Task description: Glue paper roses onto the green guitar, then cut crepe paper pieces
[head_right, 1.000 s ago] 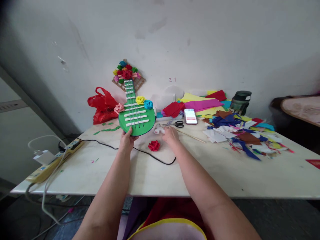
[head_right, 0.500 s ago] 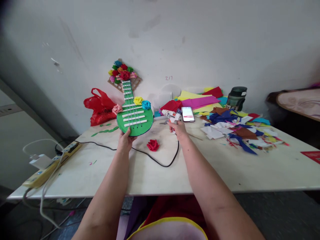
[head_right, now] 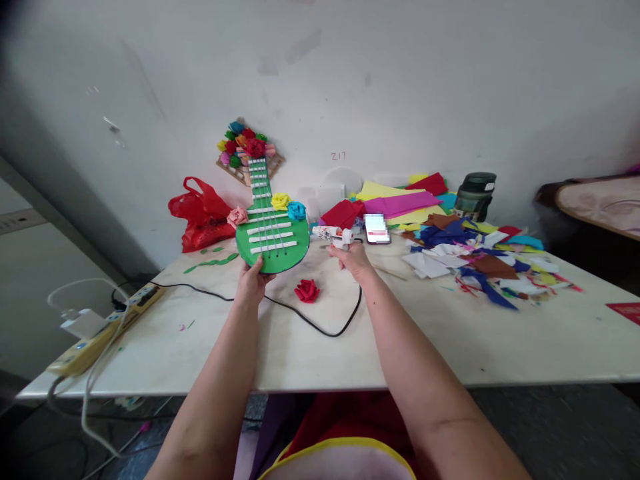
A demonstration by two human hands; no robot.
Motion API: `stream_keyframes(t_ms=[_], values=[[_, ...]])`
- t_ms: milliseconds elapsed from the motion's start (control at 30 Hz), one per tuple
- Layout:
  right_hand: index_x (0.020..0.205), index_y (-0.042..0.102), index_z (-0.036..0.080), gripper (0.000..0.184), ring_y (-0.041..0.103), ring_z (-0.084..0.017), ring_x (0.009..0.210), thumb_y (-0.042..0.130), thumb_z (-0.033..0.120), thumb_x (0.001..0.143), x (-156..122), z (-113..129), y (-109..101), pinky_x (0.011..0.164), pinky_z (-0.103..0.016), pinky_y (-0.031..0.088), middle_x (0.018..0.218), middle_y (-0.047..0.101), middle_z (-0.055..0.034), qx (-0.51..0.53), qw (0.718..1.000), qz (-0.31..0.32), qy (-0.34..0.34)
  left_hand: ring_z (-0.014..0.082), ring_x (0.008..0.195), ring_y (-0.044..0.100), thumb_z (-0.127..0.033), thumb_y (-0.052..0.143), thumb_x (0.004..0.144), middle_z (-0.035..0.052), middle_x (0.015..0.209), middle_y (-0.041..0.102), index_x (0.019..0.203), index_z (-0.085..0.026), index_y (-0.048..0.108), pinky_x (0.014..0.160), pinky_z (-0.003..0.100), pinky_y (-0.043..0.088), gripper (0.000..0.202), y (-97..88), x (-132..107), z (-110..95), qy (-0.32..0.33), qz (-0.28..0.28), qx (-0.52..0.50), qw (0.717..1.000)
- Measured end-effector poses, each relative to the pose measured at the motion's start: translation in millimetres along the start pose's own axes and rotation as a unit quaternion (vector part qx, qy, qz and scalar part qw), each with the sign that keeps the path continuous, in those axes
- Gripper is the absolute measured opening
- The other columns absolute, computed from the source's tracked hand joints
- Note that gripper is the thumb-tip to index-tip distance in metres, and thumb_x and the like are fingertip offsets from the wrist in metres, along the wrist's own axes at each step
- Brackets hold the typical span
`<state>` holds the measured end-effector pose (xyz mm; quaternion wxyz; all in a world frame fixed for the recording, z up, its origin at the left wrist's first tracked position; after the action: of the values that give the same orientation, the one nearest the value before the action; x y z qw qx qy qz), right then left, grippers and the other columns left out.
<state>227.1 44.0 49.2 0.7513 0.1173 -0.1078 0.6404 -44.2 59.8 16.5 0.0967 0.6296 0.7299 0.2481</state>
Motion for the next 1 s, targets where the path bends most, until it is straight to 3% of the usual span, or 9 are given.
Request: stream_keyframes(t_ms=[367,633,1000], values=[[0.074,0.062,0.014,0.029,0.038,-0.006,0.033,0.070,0.038,0.059,5.7,-8.5,-6.6,0.032,-0.021,0.032,0.052,0.060,0.0000,-0.088,0.995,-0.040,-0.003,0.0103,0.056,0.057,-0.033,0.073,0.061,0.0024,0.086,0.061,0.104,-0.022,0.051,0.046,0.021,0.048,0.049,2.2,-1.5,-0.8,0.005,0.013,0.008,1.000],[0.066,0.058,0.015,0.025,0.040,-0.007,0.033,0.069,0.038,0.061,6.9,-7.0,-9.1,0.031,-0.021,0.033,0.050,0.056,0.0009,-0.142,0.989,-0.042,-0.003,0.0104,0.056,0.057,-0.033,0.073,0.061,0.0021,0.086,0.061,0.104,-0.022,0.052,0.046,0.022,0.049,0.049,1.1,-0.4,-0.1,0.007,0.015,0.009,1.000],[0.069,0.060,0.014,0.029,0.043,-0.009,0.035,0.066,0.042,0.062,7.2,-5.3,-10.2,0.033,-0.021,0.035,0.044,0.051,0.0032,-0.185,0.982,-0.045,-0.004,0.0112,0.055,0.058,-0.034,0.076,0.057,0.0012,0.083,0.060,0.103,-0.022,0.051,0.043,0.022,0.049,0.053,4.0,-1.0,-0.8,0.006,0.021,-0.001,1.000]])
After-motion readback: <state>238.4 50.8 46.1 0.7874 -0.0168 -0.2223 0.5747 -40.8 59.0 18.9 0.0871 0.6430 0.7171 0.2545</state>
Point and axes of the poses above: each hand's wrist, its own x-axis towards the middle knuckle, its own y-axis out of the palm, z = x × y, the point moved 7 cm from there along x, towards the middle knuckle
